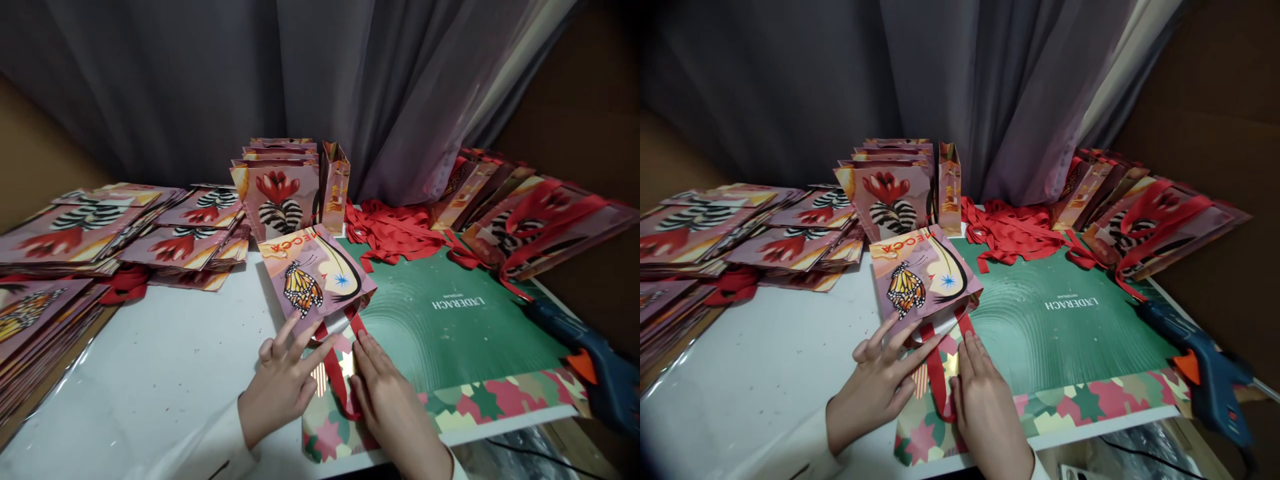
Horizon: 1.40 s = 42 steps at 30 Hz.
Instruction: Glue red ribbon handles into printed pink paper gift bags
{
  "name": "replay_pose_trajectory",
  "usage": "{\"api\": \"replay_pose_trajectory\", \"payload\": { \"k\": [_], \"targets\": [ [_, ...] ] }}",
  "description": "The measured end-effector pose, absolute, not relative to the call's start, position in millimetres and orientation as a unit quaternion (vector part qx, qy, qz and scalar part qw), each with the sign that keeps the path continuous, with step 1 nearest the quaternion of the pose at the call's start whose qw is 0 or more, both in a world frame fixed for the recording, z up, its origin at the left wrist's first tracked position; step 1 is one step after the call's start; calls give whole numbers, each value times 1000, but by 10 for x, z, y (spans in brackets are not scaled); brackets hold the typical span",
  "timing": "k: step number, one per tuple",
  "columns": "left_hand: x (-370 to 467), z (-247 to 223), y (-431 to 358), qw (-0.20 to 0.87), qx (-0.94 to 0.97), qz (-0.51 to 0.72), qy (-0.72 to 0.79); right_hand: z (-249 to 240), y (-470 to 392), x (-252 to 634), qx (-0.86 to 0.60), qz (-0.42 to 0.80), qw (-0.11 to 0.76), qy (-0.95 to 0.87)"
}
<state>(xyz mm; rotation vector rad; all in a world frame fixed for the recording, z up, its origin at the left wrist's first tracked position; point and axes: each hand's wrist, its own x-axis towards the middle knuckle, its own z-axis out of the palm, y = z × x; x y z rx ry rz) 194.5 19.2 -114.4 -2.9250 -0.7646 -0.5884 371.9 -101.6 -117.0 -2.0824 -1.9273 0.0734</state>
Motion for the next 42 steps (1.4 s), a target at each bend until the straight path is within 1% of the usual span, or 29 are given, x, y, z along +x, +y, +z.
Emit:
{"api": "replay_pose_trajectory", "payload": {
  "k": [11,14,20,23,29,34,38,42],
  "targets": [
    [1939,-1127,195,28,-949,-197,-243,-1174,-1003,3737,-725,24,197,-660],
    [1940,-1130,195,26,-950,-197,-242,-1119,-984,3765,-724,38,200,-659],
    [1948,-1134,194,25,-951,-188,-243,-995,-802,3932,-735,67,238,-632],
    [1947,-1135,195,21,-951,-188,-244,-1009,-693,4005,-749,55,202,-629],
    [1943,-1132,199,21,-951,-192,-240,-1111,-624,4004,-755,-7,112,-646],
    [1950,-1116,196,23,-951,-193,-242,-1127,-618,4015,-737,-55,42,-673],
    [1951,-1104,201,23,-952,-189,-240,-1077,-594,4049,-720,-55,21,-692],
    [1944,-1114,205,26,-952,-189,-239,-1026,-569,4084,-717,-34,21,-696]
  ]
}}
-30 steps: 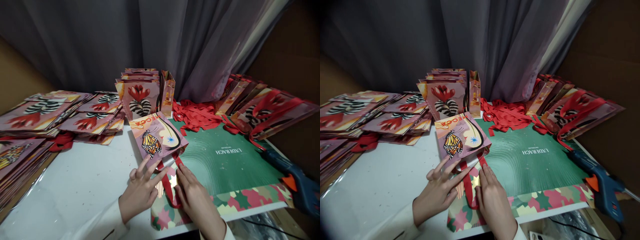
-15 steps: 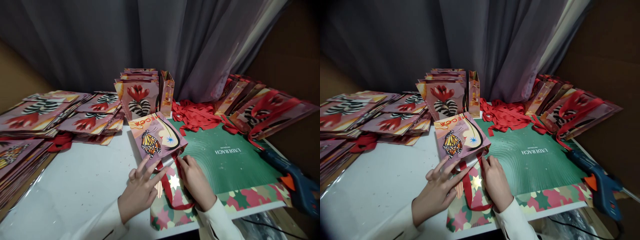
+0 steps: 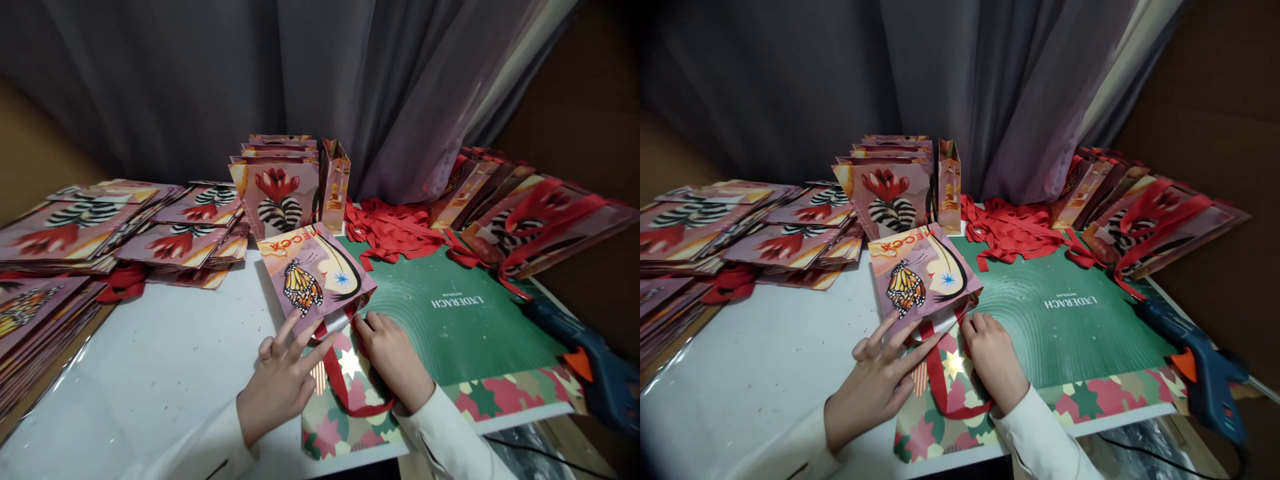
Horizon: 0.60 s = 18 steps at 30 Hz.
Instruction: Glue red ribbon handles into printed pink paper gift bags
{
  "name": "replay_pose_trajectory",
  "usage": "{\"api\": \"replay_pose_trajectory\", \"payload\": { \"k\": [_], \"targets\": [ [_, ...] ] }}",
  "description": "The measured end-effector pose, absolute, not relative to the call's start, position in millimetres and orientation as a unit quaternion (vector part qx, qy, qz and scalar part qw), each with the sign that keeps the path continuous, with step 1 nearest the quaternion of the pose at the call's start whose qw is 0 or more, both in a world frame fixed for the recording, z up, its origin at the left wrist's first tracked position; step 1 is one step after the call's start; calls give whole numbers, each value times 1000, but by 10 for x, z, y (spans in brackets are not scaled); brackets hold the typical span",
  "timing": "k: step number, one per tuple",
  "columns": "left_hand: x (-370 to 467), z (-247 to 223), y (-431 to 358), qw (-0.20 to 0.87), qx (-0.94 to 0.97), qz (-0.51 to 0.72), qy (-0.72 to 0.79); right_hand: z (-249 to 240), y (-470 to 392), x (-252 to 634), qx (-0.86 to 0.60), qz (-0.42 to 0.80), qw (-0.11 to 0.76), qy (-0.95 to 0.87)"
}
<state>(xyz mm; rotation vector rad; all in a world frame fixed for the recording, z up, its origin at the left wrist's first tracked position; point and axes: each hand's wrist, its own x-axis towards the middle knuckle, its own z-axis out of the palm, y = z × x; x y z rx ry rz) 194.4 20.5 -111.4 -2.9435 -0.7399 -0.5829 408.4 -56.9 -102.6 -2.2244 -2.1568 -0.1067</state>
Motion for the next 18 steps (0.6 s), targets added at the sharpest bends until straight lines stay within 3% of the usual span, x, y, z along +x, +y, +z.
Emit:
{"api": "replay_pose_trajectory", "payload": {
  "k": [7,18],
  "targets": [
    [1951,-1130,200,30,-953,-184,-241,-1002,-538,4226,-713,11,80,-696],
    [1940,-1135,211,35,-954,-179,-237,-1025,-483,4452,-679,163,255,-669]
  ]
}}
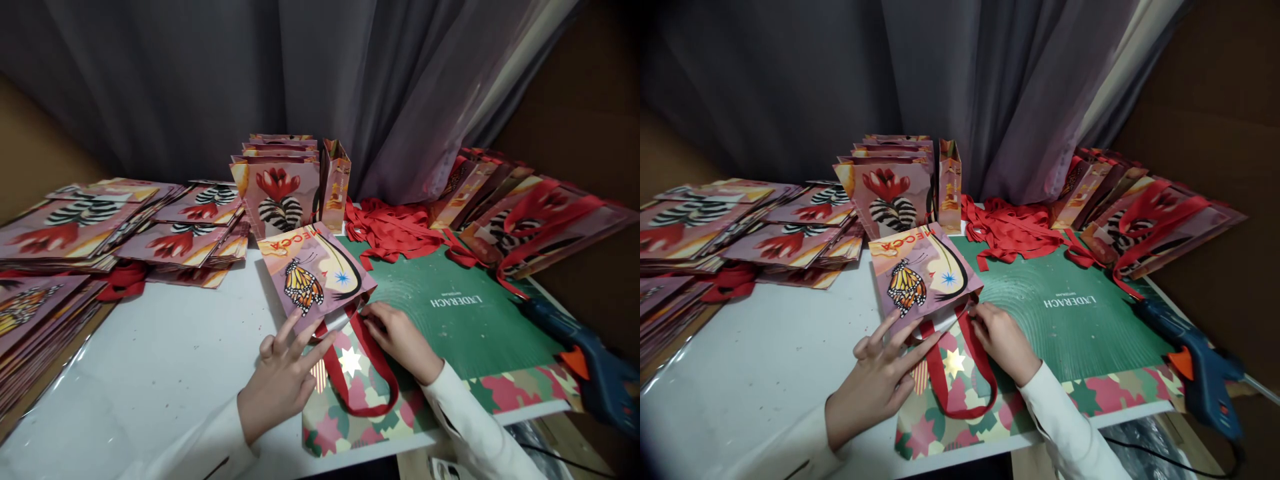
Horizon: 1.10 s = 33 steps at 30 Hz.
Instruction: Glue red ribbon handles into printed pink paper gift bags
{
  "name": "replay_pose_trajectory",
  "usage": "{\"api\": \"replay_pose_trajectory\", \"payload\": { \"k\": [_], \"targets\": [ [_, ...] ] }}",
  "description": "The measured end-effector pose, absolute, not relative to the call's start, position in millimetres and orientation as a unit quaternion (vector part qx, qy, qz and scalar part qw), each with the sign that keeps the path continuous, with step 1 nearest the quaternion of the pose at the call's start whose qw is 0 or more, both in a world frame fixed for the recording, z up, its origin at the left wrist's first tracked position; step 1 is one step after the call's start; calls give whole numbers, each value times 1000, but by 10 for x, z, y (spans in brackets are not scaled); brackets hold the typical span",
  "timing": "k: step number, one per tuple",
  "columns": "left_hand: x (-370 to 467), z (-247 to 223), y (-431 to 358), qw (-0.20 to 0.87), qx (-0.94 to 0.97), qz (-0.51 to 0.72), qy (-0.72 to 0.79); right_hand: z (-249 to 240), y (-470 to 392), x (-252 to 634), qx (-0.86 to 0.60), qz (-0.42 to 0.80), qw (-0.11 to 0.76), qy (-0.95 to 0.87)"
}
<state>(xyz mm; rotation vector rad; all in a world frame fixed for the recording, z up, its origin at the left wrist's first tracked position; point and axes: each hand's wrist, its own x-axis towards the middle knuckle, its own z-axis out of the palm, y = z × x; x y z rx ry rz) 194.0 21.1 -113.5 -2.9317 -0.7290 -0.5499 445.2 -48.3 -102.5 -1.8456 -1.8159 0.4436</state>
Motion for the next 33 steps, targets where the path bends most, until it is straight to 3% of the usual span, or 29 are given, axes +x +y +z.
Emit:
{"api": "replay_pose_trajectory", "payload": {
  "k": [7,17,25,33],
  "targets": [
    [1933,-1136,207,38,-955,-168,-241,-1079,-453,4387,-683,140,231,-679],
    [1941,-1133,204,41,-955,-169,-241,-1067,-407,4286,-643,-81,106,-754],
    [1926,-1143,203,35,-956,-163,-243,-1049,-403,4527,-746,-101,149,-642],
    [1948,-1116,199,35,-954,-174,-243,-1052,-432,4611,-786,-139,125,-589]
  ]
}}
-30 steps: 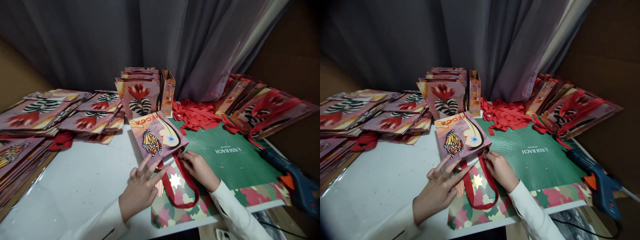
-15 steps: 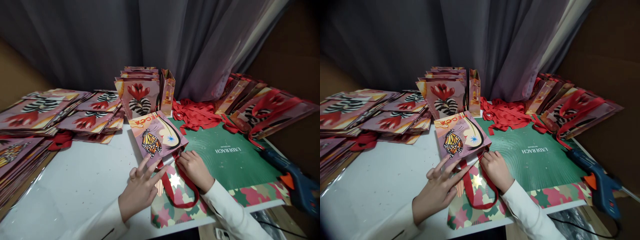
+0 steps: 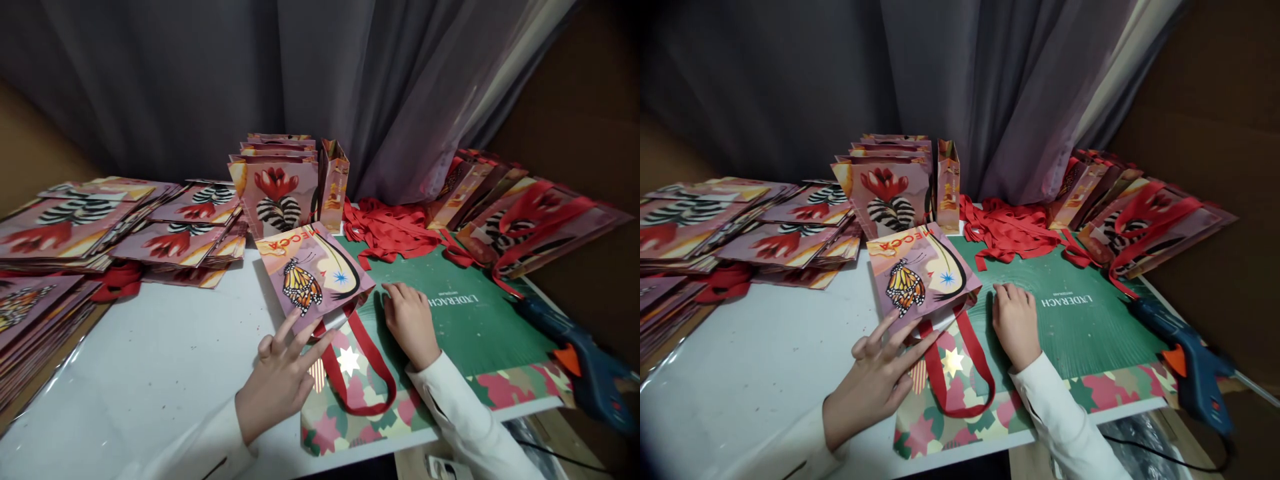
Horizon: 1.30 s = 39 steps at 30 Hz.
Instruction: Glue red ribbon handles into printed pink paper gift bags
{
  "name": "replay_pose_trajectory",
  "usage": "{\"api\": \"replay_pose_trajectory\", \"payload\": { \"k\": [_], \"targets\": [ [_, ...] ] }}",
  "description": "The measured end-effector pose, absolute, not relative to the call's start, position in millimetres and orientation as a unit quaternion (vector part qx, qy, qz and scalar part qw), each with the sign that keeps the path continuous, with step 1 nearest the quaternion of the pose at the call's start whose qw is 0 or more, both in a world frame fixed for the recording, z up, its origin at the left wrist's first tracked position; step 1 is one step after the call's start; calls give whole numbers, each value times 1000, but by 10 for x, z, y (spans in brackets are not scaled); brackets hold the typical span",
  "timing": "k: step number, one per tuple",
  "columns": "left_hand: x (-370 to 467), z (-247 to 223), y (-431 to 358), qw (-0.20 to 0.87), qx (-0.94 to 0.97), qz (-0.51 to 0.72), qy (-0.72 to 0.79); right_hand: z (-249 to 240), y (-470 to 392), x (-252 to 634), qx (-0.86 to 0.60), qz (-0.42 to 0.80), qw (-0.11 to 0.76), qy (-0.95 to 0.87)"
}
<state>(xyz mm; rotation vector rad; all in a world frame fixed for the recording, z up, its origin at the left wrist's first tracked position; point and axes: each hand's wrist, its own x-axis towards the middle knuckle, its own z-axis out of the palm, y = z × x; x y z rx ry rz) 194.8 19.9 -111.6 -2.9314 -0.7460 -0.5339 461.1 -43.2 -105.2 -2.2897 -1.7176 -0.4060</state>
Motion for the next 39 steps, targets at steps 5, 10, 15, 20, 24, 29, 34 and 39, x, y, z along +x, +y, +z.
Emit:
{"api": "replay_pose_trajectory", "payload": {
  "k": [5,10,15,20,24,29,34,39],
  "targets": [
    [1938,-1138,203,37,-954,-175,-241,-1012,-458,4604,-785,-113,129,-595],
    [1929,-1140,201,38,-954,-168,-245,-922,-545,4497,-785,-32,177,-593],
    [1931,-1123,193,36,-955,-160,-248,-892,-704,4270,-685,60,180,-703],
    [1923,-1138,197,35,-955,-158,-247,-979,-763,4242,-649,43,162,-742],
    [1911,-1122,215,29,-958,-152,-242,-995,-747,4303,-651,52,153,-742],
    [1907,-1096,224,33,-959,-141,-245,-996,-737,4304,-651,59,156,-741],
    [1901,-1127,226,34,-959,-147,-242,-955,-752,4308,-650,64,179,-736],
    [1893,-1154,238,25,-956,-169,-239,-835,-1038,4657,-751,-14,313,-582]
  ]
}}
